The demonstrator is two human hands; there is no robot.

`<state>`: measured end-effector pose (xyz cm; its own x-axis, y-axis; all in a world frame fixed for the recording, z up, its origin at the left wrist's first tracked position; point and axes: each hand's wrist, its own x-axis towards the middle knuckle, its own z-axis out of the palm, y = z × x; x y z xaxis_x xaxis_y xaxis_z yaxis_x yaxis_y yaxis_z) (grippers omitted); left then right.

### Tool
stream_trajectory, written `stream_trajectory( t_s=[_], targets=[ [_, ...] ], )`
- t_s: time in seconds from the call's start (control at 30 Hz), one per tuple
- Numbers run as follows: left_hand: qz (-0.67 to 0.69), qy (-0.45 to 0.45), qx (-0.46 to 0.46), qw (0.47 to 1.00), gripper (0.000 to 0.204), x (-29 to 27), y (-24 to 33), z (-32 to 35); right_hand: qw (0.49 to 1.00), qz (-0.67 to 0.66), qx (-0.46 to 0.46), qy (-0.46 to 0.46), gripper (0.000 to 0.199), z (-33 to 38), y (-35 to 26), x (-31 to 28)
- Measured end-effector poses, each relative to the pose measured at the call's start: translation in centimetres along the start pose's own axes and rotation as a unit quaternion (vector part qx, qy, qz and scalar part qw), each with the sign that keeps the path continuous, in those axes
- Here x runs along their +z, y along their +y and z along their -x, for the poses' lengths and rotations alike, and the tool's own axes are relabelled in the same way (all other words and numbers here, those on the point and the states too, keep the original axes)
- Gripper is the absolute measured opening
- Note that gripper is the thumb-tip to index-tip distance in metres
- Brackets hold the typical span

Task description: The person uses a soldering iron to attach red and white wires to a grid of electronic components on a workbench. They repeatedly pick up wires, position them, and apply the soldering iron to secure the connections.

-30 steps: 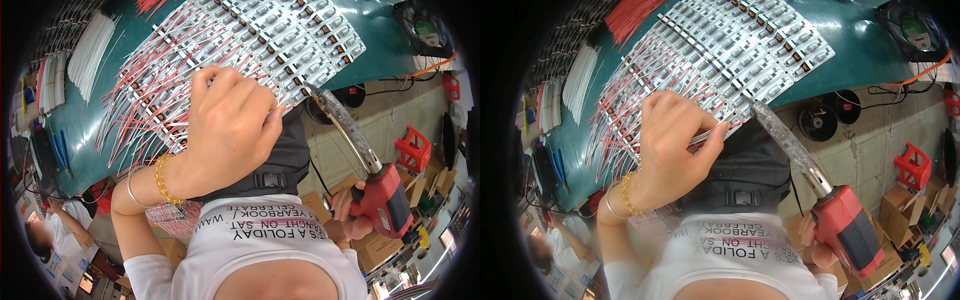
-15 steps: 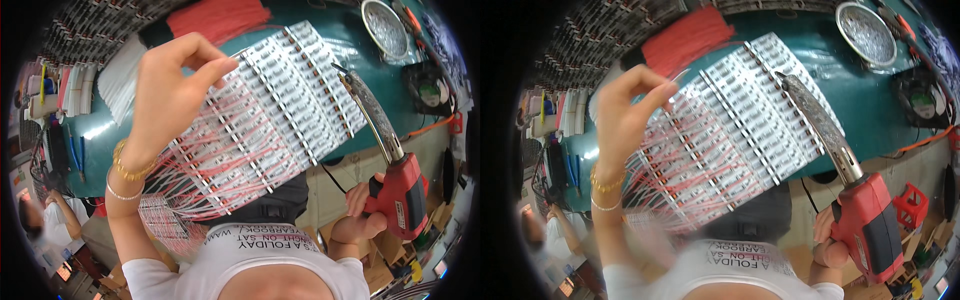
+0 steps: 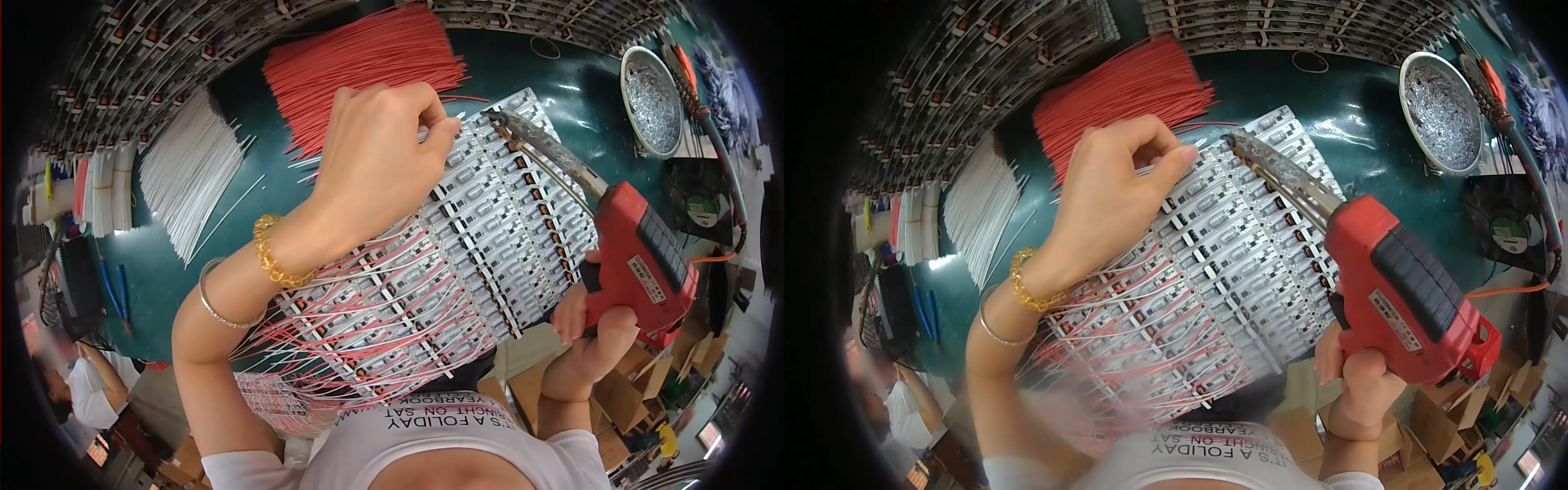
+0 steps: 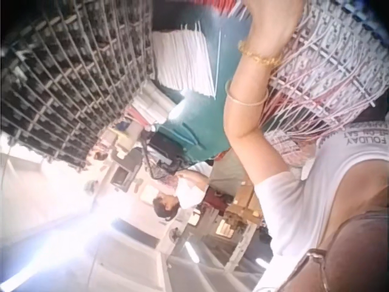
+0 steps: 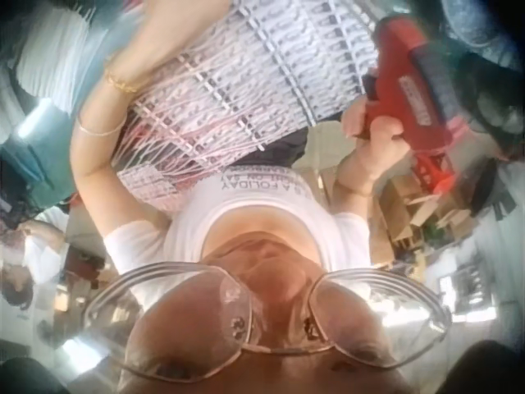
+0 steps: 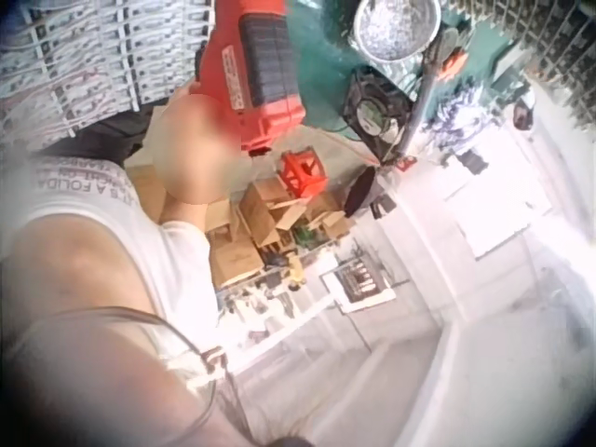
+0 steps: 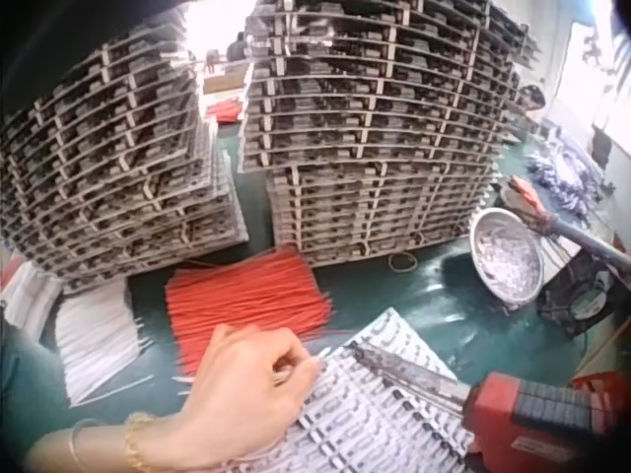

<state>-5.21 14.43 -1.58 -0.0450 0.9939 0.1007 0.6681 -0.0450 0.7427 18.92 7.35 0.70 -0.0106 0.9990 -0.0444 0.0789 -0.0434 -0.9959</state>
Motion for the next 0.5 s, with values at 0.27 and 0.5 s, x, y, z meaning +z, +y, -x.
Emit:
stream_trajectory(
  t_s=[0.27, 0.5],
  targets=[
    [-0.049, 0.002, 0.011, 0.999, 0.018, -0.1, -0.24, 0.04, 1.0, 0.009, 0.007, -0.028, 0.071, -0.03, 0.49, -0.15],
    [-0.045, 0.001, 0.015, 0.999, 0.018, -0.05, -0.26, 0.0, 1.0, -0.001, 0.0, -0.018, 0.076, -0.15, -0.21, 0.09]
  ],
)
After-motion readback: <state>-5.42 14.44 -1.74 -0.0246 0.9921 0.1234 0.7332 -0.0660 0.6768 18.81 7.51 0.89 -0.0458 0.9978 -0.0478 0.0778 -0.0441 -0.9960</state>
